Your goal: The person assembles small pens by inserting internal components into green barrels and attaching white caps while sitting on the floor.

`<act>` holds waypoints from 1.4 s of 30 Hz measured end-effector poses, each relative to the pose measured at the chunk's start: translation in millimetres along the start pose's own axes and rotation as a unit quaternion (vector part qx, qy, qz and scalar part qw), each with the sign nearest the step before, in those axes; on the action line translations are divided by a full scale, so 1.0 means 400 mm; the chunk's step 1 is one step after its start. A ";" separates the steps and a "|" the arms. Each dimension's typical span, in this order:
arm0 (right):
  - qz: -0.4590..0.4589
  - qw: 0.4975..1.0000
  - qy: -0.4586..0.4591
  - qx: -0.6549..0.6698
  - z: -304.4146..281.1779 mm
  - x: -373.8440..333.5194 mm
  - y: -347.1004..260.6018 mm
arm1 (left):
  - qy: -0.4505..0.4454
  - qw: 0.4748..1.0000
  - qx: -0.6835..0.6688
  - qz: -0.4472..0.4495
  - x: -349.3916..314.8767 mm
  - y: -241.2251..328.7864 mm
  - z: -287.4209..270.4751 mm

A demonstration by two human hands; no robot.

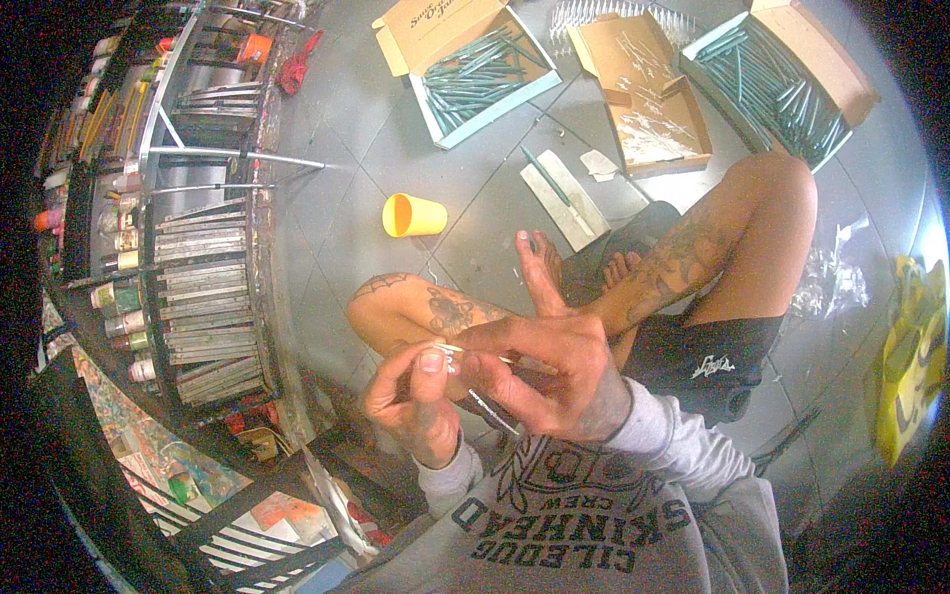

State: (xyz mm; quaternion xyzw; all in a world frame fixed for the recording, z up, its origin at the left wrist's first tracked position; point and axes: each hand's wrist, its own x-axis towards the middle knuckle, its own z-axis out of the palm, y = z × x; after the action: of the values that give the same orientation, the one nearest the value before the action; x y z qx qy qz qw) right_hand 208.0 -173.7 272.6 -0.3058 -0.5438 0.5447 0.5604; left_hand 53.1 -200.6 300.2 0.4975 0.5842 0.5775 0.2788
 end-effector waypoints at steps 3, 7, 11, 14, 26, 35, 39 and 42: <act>-0.027 0.999 0.038 0.005 0.001 0.004 0.009 | 0.005 1.000 0.006 -0.008 -0.004 -0.002 -0.002; -0.017 0.997 0.080 0.005 -0.008 0.014 -0.005 | -0.010 1.000 -0.002 -0.014 -0.003 0.004 0.004; -0.077 0.993 -0.014 -0.086 -0.047 0.037 -0.012 | -0.043 0.997 0.063 0.027 0.002 -0.007 -0.011; -0.075 0.992 -0.052 -0.082 -0.057 0.049 -0.021 | -0.060 0.989 0.110 0.079 0.009 0.004 -0.010; -0.088 0.988 -0.075 -0.104 -0.065 0.052 -0.019 | -0.120 0.919 0.263 0.267 0.037 0.040 -0.016; -0.175 0.951 -0.074 -0.246 -0.067 0.063 -0.036 | -0.173 0.899 0.281 0.286 0.060 0.070 -0.026; -0.242 0.925 -0.056 -0.286 -0.062 0.078 -0.037 | -0.175 0.909 0.265 0.271 0.067 0.080 -0.020; -0.259 0.913 -0.071 -0.307 -0.066 0.085 -0.033 | -0.178 0.910 0.275 0.255 0.068 0.088 -0.019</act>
State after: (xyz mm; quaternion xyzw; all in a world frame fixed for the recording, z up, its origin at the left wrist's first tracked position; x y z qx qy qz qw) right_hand 230.4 -138.0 288.5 -0.2716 -0.7830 0.2070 0.5198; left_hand 46.1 -184.9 341.7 0.7810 0.5140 0.3468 0.0737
